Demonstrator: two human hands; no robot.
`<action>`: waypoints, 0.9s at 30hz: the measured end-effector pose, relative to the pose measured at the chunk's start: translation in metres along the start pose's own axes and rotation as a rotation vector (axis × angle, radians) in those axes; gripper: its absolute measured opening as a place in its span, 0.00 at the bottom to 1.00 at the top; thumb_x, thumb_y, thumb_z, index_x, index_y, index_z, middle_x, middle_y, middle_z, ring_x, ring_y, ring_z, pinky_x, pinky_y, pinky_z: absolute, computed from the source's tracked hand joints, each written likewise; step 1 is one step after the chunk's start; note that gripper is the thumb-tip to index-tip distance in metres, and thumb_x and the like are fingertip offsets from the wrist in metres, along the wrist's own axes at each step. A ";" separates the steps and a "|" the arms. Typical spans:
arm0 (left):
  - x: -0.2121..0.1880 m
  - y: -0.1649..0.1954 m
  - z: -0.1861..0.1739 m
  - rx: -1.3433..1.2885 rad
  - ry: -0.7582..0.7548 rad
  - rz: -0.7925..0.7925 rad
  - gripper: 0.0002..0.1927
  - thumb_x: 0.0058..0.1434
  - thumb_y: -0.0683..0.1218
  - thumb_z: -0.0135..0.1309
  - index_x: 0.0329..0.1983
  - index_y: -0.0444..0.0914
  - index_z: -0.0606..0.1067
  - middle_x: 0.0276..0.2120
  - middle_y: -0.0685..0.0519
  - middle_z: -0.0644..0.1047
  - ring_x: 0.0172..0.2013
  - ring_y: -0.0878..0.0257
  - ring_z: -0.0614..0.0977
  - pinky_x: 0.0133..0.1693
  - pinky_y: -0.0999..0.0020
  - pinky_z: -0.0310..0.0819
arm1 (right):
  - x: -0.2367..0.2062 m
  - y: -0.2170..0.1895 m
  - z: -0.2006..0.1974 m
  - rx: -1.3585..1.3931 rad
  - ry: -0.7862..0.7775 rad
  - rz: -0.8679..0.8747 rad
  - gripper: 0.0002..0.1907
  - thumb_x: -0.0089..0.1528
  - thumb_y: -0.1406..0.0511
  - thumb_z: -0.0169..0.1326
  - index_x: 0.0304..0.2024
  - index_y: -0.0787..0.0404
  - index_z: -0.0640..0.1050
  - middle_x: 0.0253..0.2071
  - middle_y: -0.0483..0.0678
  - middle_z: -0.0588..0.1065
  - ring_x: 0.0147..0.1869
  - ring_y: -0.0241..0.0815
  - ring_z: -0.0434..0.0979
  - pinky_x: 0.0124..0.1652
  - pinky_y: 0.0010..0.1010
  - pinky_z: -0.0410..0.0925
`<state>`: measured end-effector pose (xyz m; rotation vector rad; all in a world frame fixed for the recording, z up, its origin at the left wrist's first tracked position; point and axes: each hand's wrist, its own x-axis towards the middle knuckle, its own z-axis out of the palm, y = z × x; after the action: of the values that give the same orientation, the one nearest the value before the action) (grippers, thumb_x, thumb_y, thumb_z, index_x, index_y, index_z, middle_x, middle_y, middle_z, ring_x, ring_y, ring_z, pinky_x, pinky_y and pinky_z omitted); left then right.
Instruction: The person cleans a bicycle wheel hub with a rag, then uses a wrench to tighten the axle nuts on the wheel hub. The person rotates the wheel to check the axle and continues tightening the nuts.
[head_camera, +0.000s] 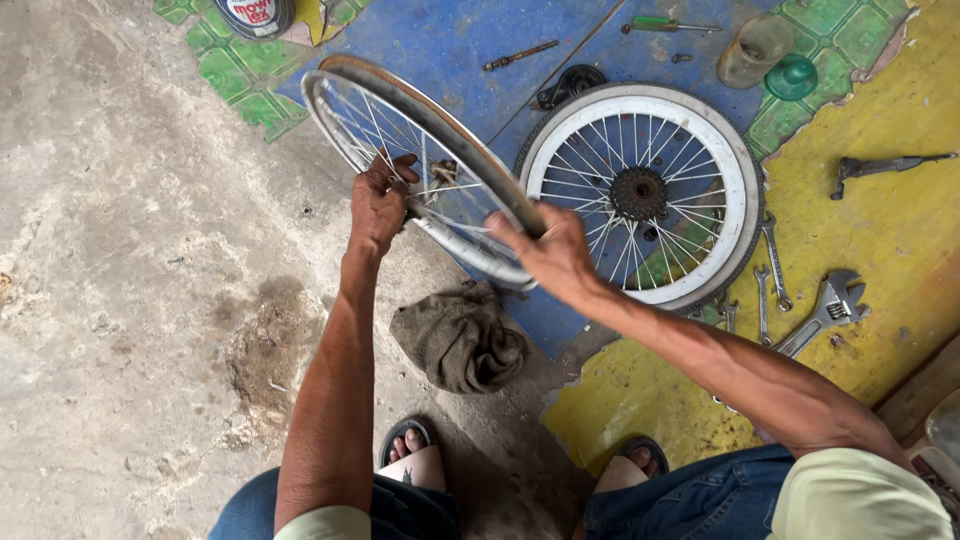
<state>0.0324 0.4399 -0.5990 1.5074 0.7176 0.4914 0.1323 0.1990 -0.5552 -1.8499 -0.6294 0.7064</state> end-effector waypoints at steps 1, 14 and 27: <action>-0.006 0.000 -0.002 -0.021 -0.001 -0.067 0.14 0.63 0.35 0.47 0.46 0.39 0.81 0.44 0.46 0.83 0.34 0.59 0.77 0.46 0.55 0.72 | -0.015 -0.007 0.003 0.029 -0.081 -0.062 0.17 0.61 0.55 0.60 0.45 0.59 0.81 0.30 0.41 0.80 0.23 0.27 0.80 0.18 0.24 0.75; -0.015 -0.005 -0.025 -0.305 -0.284 -0.249 0.06 0.56 0.41 0.55 0.32 0.33 0.79 0.34 0.42 0.81 0.31 0.57 0.82 0.30 0.62 0.81 | -0.025 0.026 0.003 -0.537 -0.356 -0.094 0.18 0.78 0.59 0.39 0.43 0.62 0.76 0.37 0.60 0.71 0.39 0.54 0.73 0.41 0.43 0.70; -0.016 0.012 -0.027 0.768 -0.268 0.111 0.11 0.57 0.36 0.59 0.43 0.40 0.81 0.37 0.51 0.84 0.35 0.60 0.82 0.37 0.64 0.78 | 0.045 0.043 -0.002 -0.615 -0.376 -0.516 0.11 0.70 0.66 0.47 0.46 0.67 0.77 0.43 0.57 0.77 0.41 0.50 0.77 0.44 0.45 0.72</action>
<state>0.0038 0.4485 -0.5830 2.2877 0.6398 0.0740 0.1689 0.2139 -0.6030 -1.9704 -1.6473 0.5430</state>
